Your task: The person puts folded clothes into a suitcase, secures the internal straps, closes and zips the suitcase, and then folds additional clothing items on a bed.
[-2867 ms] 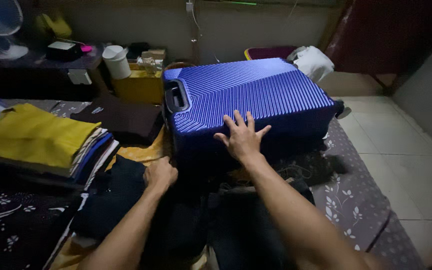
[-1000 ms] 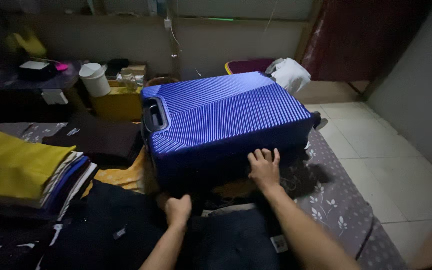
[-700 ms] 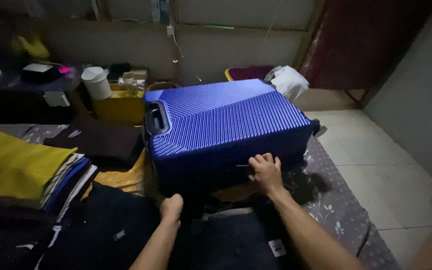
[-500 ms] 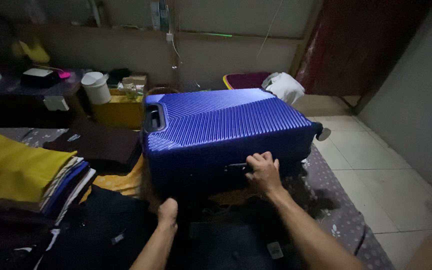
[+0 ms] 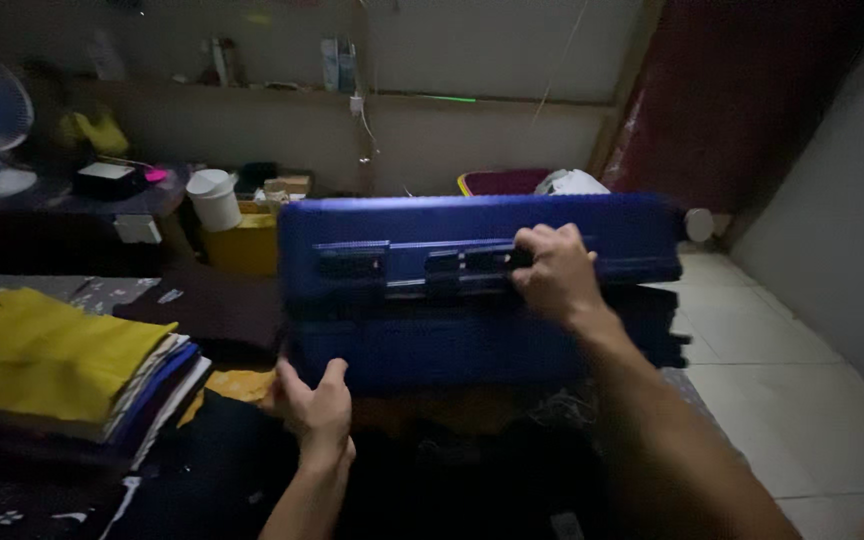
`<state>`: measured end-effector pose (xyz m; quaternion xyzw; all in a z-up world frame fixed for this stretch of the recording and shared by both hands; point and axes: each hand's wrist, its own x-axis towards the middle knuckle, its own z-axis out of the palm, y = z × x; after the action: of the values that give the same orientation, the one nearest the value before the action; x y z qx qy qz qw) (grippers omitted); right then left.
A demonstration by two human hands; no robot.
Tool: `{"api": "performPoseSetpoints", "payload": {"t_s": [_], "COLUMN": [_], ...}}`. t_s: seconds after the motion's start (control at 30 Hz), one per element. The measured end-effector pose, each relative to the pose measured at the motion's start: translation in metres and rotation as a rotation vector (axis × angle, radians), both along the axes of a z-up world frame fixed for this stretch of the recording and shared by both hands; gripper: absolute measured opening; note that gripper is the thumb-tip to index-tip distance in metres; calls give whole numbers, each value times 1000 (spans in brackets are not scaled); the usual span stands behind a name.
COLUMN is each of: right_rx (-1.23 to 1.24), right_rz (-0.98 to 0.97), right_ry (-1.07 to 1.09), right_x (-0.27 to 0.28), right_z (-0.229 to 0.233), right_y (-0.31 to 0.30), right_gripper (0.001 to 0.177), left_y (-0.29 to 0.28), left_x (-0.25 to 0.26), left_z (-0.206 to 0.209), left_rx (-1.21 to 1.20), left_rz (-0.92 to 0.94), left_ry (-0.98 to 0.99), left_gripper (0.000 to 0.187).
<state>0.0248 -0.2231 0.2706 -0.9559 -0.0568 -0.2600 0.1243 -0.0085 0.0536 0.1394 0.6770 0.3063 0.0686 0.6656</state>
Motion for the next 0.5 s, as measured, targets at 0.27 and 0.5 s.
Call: {"api": "performPoseSetpoints", "payload": {"t_s": [0.27,0.5], "right_rx": [193,22], "right_rz": [-123,-134], "right_ry": [269,206], "right_x": [73,136], "right_z": [45,32], "right_y": [19,46], "right_gripper": [35,39], "left_y": [31,54], "left_x": [21,65], "left_z": [49,63], "left_rx": [406,717], "left_rz": [-29,-175], "left_ry": [-362,-167], "left_gripper": [90,82]}}
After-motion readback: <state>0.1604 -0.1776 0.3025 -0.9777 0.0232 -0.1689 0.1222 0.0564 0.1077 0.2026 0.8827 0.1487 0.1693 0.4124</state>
